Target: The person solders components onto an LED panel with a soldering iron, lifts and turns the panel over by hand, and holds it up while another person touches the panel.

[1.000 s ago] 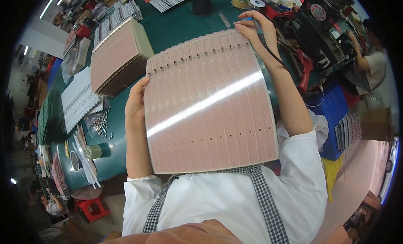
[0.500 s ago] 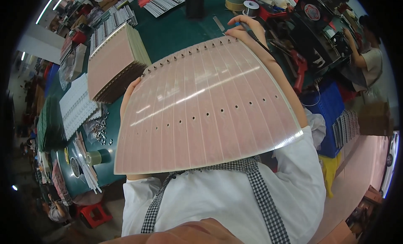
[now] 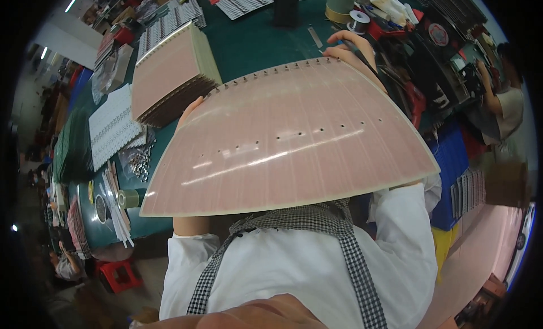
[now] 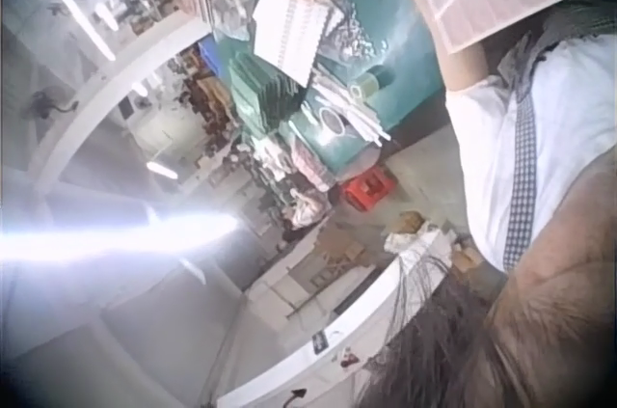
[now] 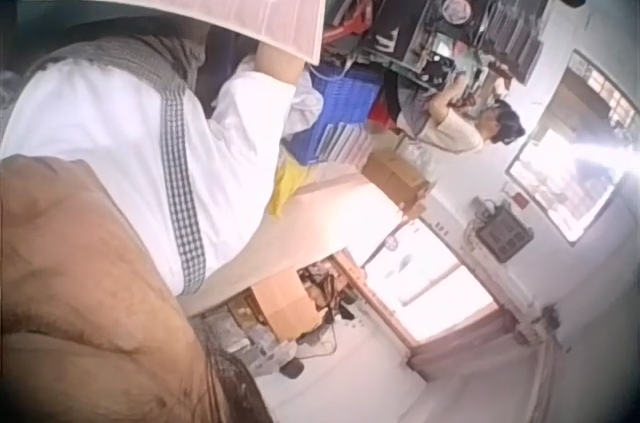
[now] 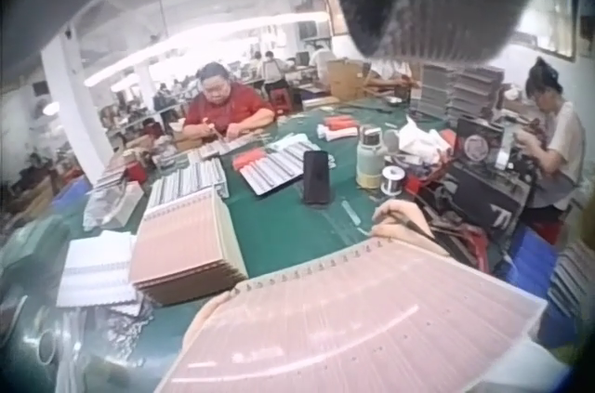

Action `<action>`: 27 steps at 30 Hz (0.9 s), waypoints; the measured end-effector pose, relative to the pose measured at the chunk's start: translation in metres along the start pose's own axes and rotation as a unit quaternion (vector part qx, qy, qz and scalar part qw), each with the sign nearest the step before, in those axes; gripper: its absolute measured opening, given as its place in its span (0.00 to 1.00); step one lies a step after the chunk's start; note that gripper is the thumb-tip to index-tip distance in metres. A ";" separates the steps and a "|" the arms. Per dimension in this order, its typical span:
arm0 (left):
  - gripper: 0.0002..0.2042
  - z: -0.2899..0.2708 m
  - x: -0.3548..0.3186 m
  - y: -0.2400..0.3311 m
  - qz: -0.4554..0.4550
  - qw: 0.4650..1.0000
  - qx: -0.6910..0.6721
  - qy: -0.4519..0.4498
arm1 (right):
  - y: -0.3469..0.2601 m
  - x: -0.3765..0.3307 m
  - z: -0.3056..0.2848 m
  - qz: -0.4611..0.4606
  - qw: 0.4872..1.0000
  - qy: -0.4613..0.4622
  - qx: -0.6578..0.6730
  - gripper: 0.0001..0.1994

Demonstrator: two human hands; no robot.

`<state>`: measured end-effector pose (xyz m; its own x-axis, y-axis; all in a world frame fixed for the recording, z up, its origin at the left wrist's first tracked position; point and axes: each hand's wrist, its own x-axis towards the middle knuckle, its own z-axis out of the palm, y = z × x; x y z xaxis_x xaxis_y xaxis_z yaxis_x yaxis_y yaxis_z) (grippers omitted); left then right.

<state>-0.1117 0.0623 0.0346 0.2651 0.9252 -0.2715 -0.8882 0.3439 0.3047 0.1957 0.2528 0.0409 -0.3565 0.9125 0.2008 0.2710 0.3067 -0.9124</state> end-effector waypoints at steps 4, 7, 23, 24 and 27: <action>0.11 -0.008 -0.001 0.001 0.004 1.000 0.013 0.010 | -0.009 -0.003 0.005 0.027 1.000 0.009 0.004 0.11; 0.11 -0.003 -0.004 0.000 0.008 0.999 0.018 0.025 | -0.012 -0.005 0.005 0.037 0.999 0.012 0.001 0.10; 0.06 0.023 -0.004 -0.018 0.213 0.958 0.118 0.153 | -0.035 -0.010 0.007 -0.077 0.991 0.058 0.090 0.10; 0.06 0.021 -0.005 -0.014 0.212 0.958 0.119 0.151 | -0.038 -0.010 0.007 -0.122 0.986 0.088 0.073 0.10; 0.03 0.023 -0.011 -0.005 0.287 0.904 0.313 0.046 | -0.060 -0.012 0.006 -0.190 0.971 0.133 0.060 0.11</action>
<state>-0.1015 0.0535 0.0570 -0.2297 0.9728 0.0291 -0.4749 -0.1381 0.8691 0.1786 0.2223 0.0911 -0.1623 0.7827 0.6009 0.0545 0.6152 -0.7865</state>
